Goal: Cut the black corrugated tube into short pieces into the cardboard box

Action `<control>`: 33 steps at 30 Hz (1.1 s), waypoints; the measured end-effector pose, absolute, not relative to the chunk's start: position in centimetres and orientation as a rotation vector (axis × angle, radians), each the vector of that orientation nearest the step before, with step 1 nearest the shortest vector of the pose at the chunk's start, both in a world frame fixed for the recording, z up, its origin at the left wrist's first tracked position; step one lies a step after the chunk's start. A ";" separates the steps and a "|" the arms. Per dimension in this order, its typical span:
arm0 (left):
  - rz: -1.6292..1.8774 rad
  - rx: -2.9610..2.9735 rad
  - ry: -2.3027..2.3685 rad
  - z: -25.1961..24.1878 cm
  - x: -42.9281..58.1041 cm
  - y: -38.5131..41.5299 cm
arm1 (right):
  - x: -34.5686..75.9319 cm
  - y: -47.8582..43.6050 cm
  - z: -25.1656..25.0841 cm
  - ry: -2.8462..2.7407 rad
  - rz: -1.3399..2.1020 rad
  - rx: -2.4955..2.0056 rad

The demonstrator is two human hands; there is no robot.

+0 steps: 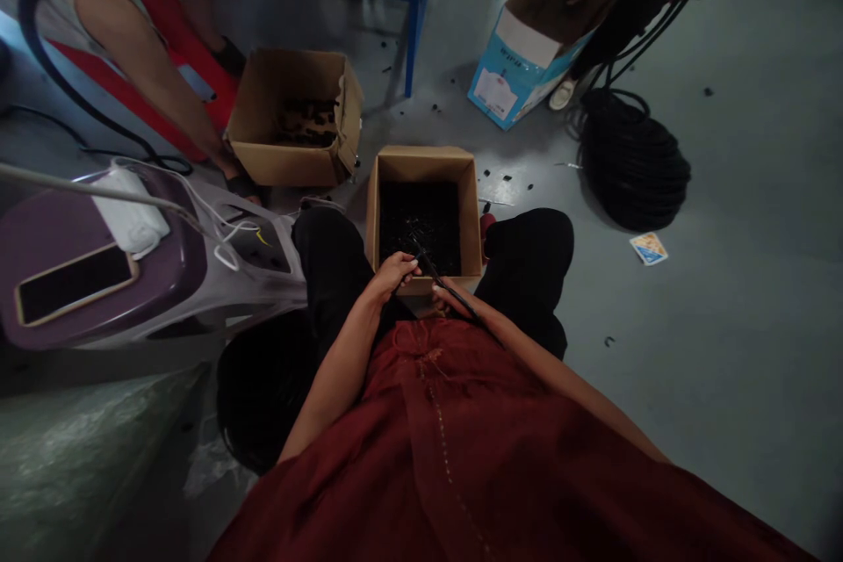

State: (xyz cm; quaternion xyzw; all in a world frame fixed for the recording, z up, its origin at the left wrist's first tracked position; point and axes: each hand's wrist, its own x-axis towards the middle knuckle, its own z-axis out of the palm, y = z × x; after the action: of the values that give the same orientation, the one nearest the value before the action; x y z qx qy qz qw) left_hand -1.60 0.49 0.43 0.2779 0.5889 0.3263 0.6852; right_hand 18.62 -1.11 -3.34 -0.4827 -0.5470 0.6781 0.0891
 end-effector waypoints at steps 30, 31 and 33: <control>0.701 0.684 1.310 0.6 -2.1 0.5 | 18.7 -1.0 -1.7 -2.007 1.620 -1.469; 0.707 0.678 1.310 0.6 -2.1 0.5 | 18.6 -1.0 -1.7 -2.009 1.606 -1.490; 0.716 0.658 1.312 0.5 -2.0 0.5 | 18.5 -1.0 -1.6 -1.999 1.584 -1.532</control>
State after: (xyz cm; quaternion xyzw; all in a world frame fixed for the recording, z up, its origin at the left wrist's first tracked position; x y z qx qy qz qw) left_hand -2.03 0.54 0.52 0.2938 0.5855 0.3194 0.6847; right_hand 18.46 -1.00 -1.58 -0.5131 -0.6696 0.5306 0.0828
